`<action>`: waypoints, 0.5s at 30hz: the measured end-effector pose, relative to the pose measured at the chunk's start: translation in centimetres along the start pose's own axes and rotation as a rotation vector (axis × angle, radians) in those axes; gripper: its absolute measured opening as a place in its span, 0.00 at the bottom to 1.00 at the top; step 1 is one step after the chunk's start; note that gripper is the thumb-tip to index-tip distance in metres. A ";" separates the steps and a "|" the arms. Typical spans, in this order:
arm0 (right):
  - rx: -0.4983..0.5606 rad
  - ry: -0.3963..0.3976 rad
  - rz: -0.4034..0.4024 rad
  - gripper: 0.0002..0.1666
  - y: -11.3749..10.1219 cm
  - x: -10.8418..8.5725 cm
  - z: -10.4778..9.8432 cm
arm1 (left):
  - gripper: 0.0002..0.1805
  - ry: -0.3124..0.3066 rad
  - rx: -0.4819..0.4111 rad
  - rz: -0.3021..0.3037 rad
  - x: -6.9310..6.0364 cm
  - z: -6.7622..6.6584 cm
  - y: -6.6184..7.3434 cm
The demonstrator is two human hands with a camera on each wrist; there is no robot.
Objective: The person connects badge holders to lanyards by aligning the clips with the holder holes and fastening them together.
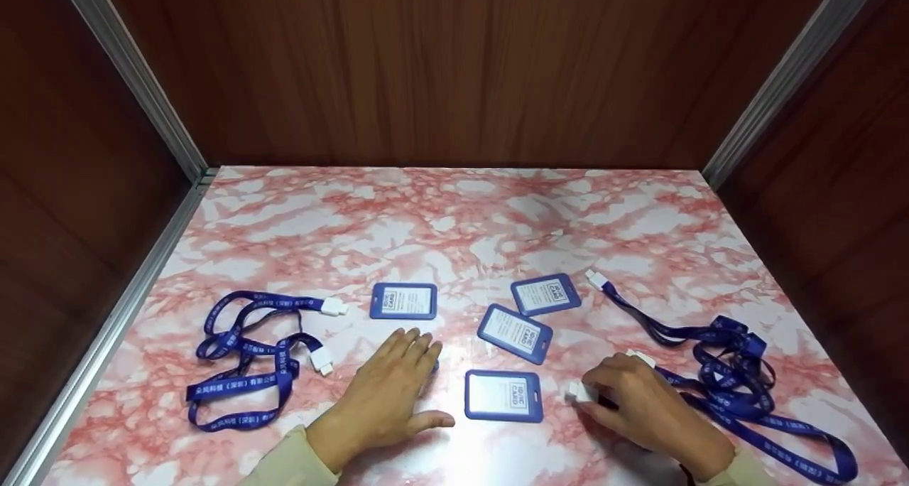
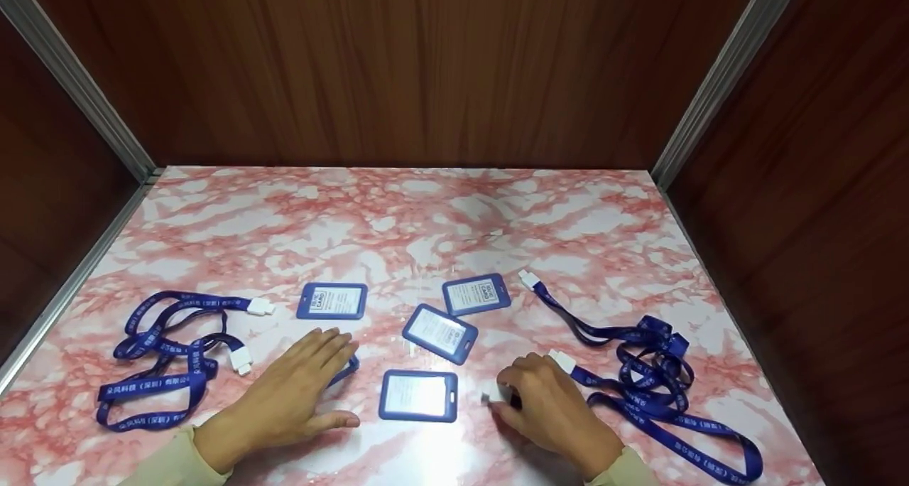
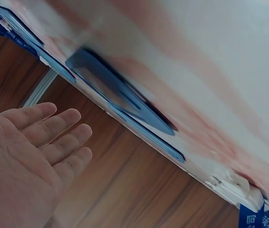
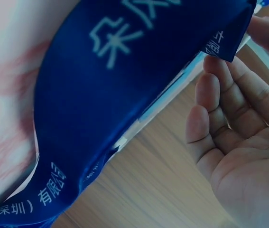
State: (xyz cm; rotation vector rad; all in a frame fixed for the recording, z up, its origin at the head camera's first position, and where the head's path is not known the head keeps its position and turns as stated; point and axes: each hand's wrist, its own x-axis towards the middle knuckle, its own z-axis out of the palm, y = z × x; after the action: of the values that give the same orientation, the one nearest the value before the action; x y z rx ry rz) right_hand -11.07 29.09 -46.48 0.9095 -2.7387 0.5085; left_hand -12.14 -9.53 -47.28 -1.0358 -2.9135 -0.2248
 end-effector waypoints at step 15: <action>-0.034 -0.051 0.018 0.13 -0.4 0.3 0.1 | 0.54 0.023 0.111 0.076 1.1 0.6 1.6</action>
State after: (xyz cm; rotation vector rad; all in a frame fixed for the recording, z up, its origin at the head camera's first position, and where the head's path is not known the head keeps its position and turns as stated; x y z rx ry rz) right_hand -11.08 28.56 -46.34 0.9030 -2.7945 0.4471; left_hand -11.95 -7.54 -47.60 -1.1152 -2.8231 -0.0709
